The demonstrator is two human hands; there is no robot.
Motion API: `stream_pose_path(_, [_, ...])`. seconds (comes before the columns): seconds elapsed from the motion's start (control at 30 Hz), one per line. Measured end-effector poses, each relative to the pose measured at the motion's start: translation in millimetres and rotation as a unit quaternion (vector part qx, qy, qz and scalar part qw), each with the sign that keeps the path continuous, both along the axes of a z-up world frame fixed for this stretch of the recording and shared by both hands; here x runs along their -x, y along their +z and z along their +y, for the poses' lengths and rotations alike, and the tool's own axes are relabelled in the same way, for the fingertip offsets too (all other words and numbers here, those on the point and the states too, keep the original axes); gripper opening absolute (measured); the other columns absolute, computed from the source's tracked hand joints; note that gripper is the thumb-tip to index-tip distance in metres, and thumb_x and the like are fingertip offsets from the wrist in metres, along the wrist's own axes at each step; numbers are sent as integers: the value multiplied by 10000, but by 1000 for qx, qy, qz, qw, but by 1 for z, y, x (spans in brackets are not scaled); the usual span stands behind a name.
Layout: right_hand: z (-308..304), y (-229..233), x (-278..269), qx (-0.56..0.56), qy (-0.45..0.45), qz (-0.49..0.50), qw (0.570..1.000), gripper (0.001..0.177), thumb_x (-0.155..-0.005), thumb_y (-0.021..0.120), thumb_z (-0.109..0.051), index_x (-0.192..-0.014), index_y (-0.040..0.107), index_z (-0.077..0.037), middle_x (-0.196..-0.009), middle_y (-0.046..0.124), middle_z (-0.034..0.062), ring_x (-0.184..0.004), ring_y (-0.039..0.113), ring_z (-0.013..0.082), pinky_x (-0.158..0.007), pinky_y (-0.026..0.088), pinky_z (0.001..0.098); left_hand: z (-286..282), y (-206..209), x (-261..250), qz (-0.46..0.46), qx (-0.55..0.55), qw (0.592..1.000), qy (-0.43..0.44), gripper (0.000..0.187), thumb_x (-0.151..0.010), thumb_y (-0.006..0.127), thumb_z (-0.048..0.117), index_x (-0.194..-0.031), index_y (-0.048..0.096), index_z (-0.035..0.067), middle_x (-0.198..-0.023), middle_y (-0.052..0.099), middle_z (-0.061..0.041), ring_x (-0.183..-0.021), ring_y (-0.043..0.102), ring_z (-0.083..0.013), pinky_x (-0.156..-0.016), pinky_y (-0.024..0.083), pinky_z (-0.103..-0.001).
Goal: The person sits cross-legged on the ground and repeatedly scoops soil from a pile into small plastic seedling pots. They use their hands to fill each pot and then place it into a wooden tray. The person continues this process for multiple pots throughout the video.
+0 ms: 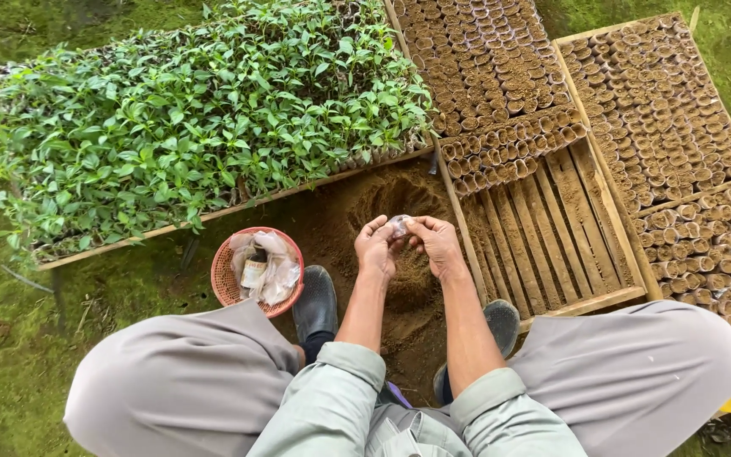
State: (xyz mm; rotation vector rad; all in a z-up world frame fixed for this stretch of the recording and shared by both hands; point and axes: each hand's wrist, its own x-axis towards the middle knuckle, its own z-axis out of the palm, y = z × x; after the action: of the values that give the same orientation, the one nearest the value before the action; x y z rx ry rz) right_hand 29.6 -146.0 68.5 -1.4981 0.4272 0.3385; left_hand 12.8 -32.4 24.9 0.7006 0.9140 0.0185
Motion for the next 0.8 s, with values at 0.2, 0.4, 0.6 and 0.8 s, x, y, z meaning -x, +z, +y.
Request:
stream_pose_path(0.2, [1, -2, 13, 35, 46, -23, 998, 148, -838, 814, -176, -953, 779, -91, -771, 744, 41, -617, 667, 66, -487, 474, 146, 7, 14, 14, -13, -14, 1000, -8, 362, -821, 711, -13, -1175, 647, 26, -900, 658, -70, -636, 687, -161, -538, 659, -270])
stream_pose_path(0.4, [5, 11, 18, 11, 34, -22, 999, 106, -813, 808, -120, -887, 766, -56, -736, 725, 47, -612, 697, 99, -482, 496, 154, 9, 9, 19, -3, -39, 999, -10, 356, -823, 693, -15, -1173, 645, 23, -872, 670, -76, -615, 665, -147, -534, 635, -238])
stream_pose_path(0.6, [5, 0, 19, 33, 29, -38, 998, 116, -828, 814, -137, -880, 761, -47, -725, 717, 56, -614, 700, 100, -484, 516, 162, 7, -6, 20, 53, -418, 906, -34, 127, -803, 744, 109, -895, 786, 187, -777, 727, -15, -718, 711, -159, -620, 571, -272])
stream_pose_path(0.8, [15, 8, 17, 45, 45, -55, 996, 100, -898, 749, -115, -935, 762, -23, -760, 719, 72, -657, 704, 116, -528, 544, 197, 4, 37, 33, -101, -382, 910, -124, 287, -887, 594, -51, -1106, 746, 54, -907, 773, -128, -830, 746, -219, -707, 612, -337])
